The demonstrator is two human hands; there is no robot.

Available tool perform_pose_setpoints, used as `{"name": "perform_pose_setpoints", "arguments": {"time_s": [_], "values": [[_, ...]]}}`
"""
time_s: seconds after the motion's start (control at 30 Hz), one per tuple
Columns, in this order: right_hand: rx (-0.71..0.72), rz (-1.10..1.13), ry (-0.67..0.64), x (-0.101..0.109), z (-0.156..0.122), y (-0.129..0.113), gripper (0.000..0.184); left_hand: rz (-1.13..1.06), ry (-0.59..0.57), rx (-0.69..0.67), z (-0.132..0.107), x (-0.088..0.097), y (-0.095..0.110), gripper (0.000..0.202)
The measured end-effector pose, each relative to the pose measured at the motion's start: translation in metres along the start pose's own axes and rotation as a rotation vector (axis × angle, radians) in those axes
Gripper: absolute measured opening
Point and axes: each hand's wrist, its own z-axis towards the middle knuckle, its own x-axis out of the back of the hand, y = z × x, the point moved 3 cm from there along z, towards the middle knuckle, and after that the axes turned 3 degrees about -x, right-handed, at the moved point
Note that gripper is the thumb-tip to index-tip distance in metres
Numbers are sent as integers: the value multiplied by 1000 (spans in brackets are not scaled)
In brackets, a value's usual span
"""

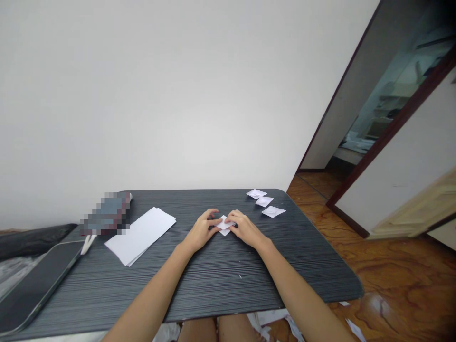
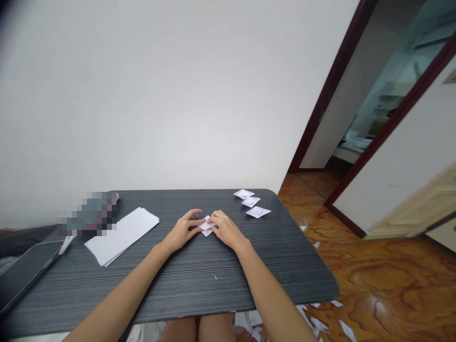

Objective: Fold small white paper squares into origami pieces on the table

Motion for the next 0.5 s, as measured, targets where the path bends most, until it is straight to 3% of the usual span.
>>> {"name": "perform_pose_setpoints", "arguments": {"time_s": [0.1,0.23,0.5], "values": [[43,-26,-56,-3,-3,1,15,80,-39,-50,-3,1,2,25],[30,-25,-47,-3,-7,2,18,25,-75,-54,-2,3,3,25],[-284,152,85,-9,-1,23,15,-66,-27,170,3,5,-11,17]]}}
